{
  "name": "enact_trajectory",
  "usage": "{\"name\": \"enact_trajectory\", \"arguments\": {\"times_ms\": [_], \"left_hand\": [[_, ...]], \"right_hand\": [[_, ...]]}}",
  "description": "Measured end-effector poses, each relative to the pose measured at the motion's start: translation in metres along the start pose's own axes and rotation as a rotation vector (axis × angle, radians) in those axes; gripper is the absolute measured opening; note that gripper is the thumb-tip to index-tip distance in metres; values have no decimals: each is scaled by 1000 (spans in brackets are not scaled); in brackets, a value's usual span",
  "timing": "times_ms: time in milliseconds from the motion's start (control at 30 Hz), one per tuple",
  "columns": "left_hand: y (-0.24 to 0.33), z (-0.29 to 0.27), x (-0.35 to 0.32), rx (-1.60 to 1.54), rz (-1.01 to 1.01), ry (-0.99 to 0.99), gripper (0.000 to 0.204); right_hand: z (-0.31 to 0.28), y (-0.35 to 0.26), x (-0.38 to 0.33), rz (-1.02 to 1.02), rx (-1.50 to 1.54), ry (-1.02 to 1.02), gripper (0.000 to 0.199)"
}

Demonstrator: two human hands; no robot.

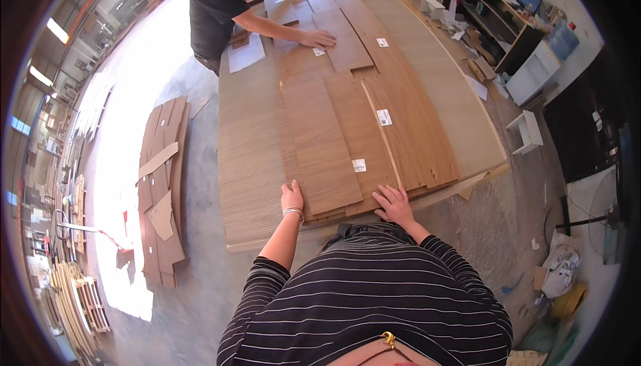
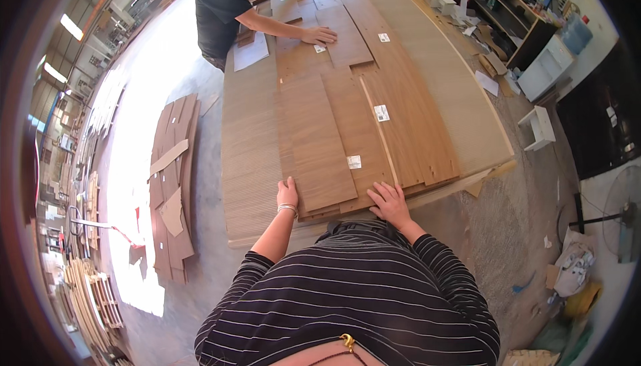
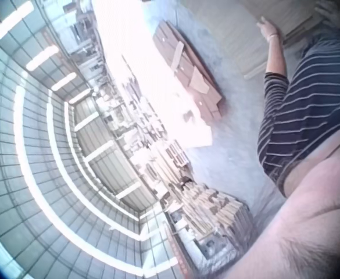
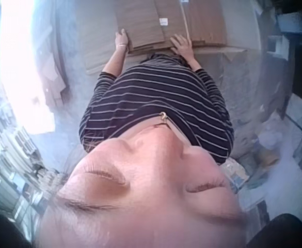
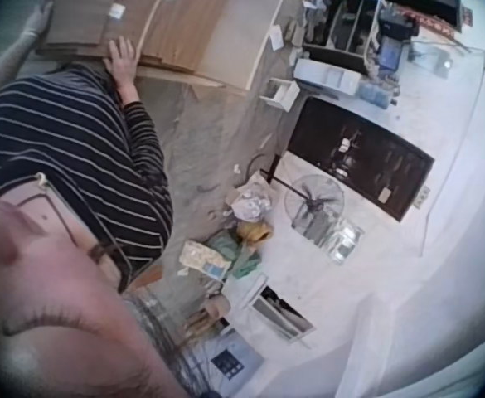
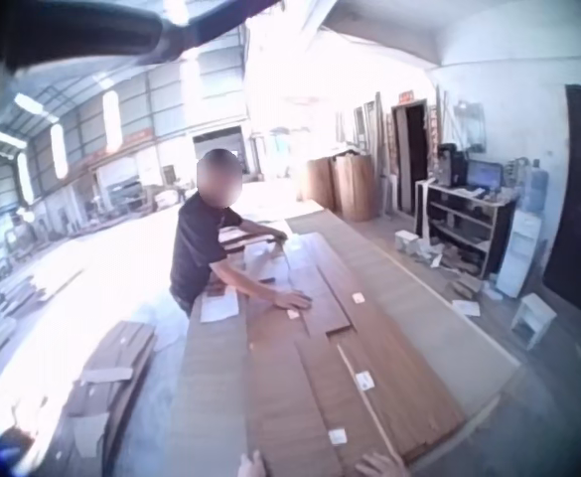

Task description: The person lifts and stacks flat wooden panels on a large work surface in a warehouse. They repeatedly pick up panels from a pile and place them in an organized stack while another person works nearby.

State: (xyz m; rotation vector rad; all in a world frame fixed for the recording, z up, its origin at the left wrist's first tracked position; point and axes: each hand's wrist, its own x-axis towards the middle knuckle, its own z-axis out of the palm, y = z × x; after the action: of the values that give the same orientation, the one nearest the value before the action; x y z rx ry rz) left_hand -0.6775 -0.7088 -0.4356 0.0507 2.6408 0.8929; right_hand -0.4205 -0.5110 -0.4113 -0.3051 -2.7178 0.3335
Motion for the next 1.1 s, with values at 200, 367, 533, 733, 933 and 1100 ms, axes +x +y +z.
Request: {"name": "enact_trajectory", "arguments": {"times_ms": [200, 367, 533, 733, 933, 1100], "left_hand": [[-7, 0, 1, -7, 21, 11, 60], [8, -7, -9, 6, -2, -9, 62], [6, -7, -8, 1, -5, -13, 61], [6, -5, -5, 8, -11, -16, 59], [-2, -2, 1, 11, 13, -10, 59], [-3, -2, 1, 18, 21, -29, 58]], "right_hand": [[-21, 2, -30, 399, 330, 161, 31], [-11, 2, -75, 1078, 922, 16, 22], [16, -10, -67, 1036, 1278, -293, 29], [33, -16, -25, 1211, 1631, -443, 40], [35, -18, -21, 1200, 1726, -484, 42], [34, -15, -23, 1191, 1690, -500, 42]]}}
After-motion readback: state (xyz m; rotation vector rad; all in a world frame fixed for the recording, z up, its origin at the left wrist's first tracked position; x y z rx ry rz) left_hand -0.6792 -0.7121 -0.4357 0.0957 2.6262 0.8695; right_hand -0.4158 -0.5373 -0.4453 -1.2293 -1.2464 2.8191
